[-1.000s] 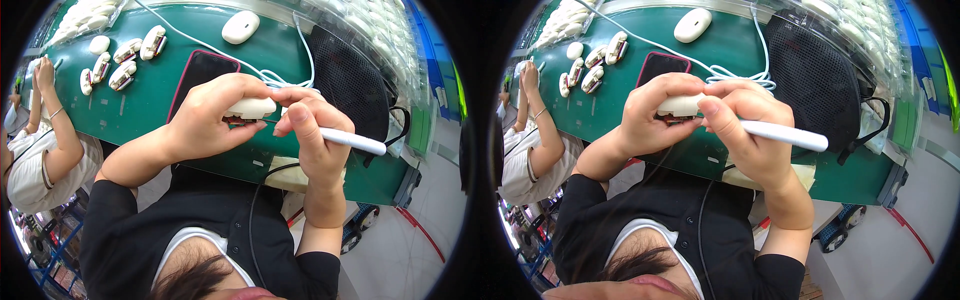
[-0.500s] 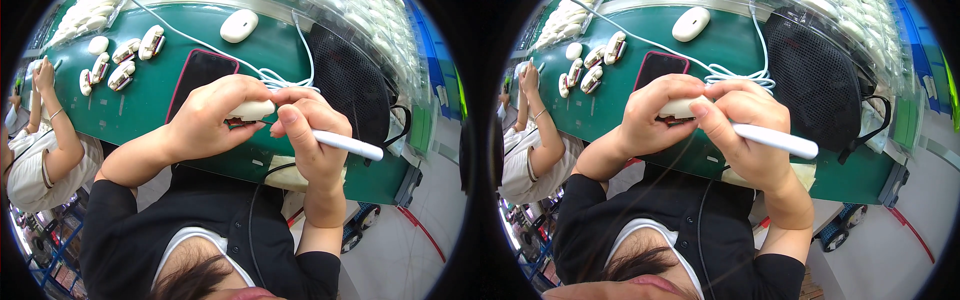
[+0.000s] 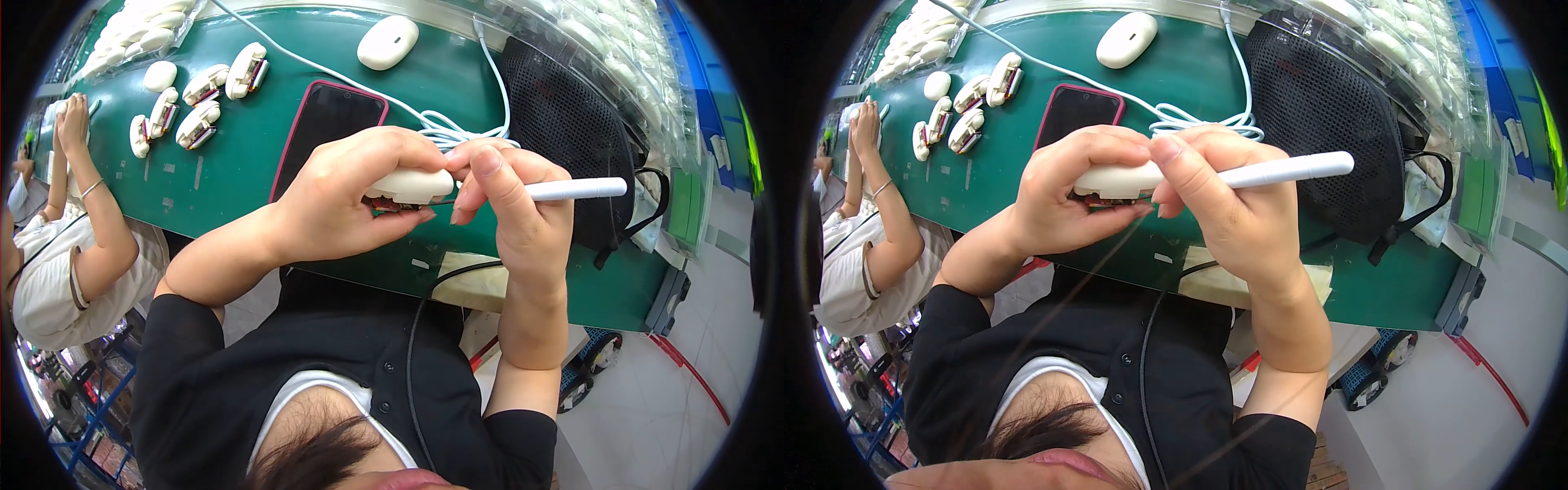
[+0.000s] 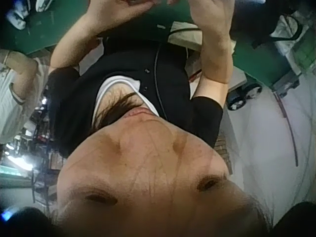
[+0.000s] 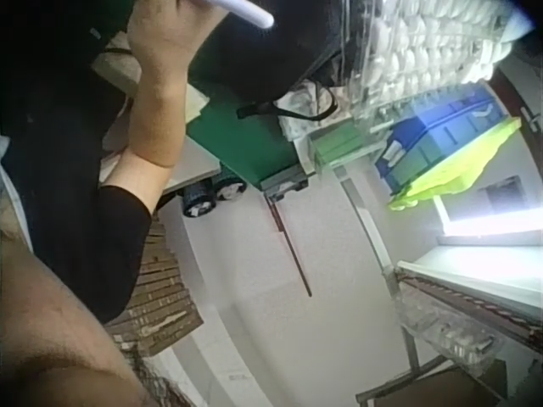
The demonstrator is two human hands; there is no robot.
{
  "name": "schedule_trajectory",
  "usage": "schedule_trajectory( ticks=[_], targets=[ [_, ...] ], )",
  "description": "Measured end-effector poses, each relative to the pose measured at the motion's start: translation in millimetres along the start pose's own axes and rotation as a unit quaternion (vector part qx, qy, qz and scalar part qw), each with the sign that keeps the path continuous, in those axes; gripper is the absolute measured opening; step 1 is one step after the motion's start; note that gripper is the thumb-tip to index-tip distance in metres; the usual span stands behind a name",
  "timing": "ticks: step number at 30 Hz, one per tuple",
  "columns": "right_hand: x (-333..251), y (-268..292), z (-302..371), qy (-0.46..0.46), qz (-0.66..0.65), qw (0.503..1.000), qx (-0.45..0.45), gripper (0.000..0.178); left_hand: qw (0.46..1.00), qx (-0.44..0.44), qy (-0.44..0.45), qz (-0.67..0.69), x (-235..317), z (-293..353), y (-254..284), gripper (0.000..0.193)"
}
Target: The person assembles small plastic housings by inserting wires and connectors into them using a hand insertion tool.
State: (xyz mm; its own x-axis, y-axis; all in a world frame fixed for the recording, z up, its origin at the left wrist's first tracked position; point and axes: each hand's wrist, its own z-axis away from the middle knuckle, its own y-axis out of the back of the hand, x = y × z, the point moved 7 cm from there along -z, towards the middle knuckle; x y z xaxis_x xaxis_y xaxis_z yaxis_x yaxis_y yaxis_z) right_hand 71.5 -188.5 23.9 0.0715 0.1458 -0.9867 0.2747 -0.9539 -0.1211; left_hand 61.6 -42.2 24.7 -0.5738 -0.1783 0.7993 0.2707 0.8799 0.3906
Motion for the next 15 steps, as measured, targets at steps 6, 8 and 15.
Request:
schedule_trajectory(
  ticks=[6,8,15],
  targets=[
    [2,3,-3,-0.044,0.005,0.999,-0.011,0.049,0.993,-0.005,0.088,0.073,-7,2,2,0.044],
    [3,3,-1,-0.031,-0.023,0.999,-0.003,0.039,0.986,-0.002,0.129,0.104,-12,3,3,0.042],
    [-12,-2,3,0.125,0.023,0.992,-0.013,0.027,0.959,0.018,0.199,0.203,-23,5,7,0.047]
  ],
)
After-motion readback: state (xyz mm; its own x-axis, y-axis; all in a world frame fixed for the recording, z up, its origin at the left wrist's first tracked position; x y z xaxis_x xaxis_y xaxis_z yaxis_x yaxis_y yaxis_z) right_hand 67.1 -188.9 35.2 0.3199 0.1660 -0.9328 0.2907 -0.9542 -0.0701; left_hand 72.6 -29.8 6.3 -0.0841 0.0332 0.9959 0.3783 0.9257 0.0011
